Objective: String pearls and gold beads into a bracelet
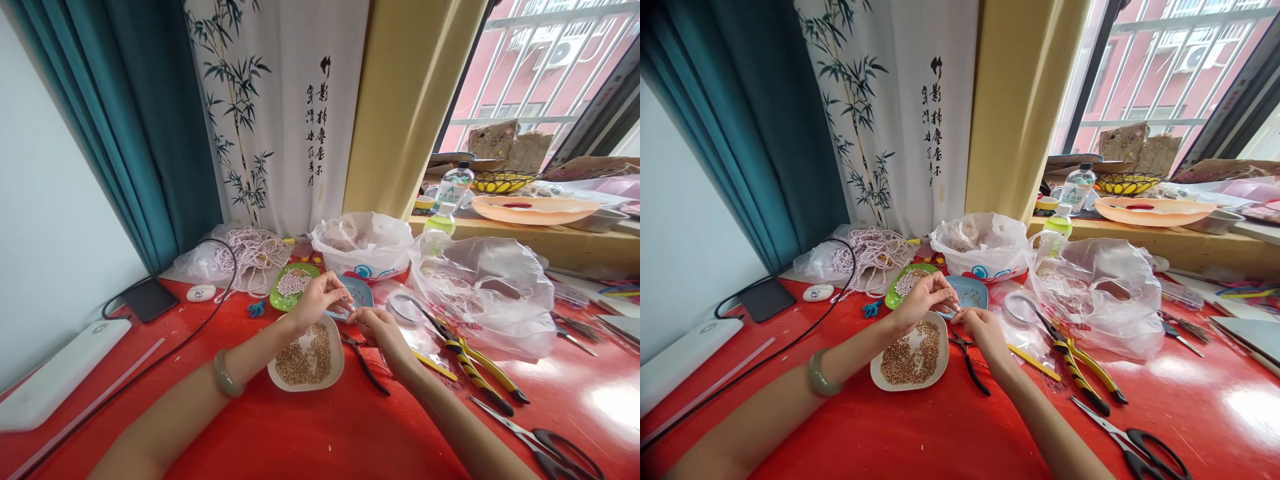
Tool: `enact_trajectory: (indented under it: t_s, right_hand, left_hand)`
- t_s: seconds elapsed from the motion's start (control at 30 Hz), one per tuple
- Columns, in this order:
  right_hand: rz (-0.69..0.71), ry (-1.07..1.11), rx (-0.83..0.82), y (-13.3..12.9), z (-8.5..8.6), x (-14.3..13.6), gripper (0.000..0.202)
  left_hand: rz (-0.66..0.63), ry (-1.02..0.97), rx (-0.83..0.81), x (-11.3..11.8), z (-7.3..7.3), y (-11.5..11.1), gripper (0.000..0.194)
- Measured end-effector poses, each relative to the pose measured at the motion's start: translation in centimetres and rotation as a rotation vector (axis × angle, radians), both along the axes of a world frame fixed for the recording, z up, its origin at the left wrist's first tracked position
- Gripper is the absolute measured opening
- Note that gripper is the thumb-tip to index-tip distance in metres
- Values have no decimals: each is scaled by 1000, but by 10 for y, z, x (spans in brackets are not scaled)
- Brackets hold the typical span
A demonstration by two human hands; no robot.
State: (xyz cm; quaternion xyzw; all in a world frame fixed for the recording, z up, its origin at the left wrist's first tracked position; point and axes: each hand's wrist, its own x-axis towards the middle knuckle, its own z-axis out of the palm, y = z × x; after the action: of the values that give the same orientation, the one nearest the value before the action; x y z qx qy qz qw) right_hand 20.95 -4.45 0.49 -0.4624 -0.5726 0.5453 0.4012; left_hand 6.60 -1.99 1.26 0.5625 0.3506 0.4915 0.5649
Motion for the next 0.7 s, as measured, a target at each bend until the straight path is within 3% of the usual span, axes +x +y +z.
enact_trajectory:
  t_s: [0.33, 0.57, 0.7]
  right_hand:
    - [-30, -68, 6, -3, 2, -2, 29]
    - [-51, -99, 7, -2, 0, -1, 21]
    - [-57, -130, 5, -1, -1, -1, 30]
  left_hand:
    - [6, 16, 23, 1, 0, -1, 16]
    - [4, 14, -24, 1, -1, 0, 16]
    - [1, 2, -27, 1, -3, 1, 17]
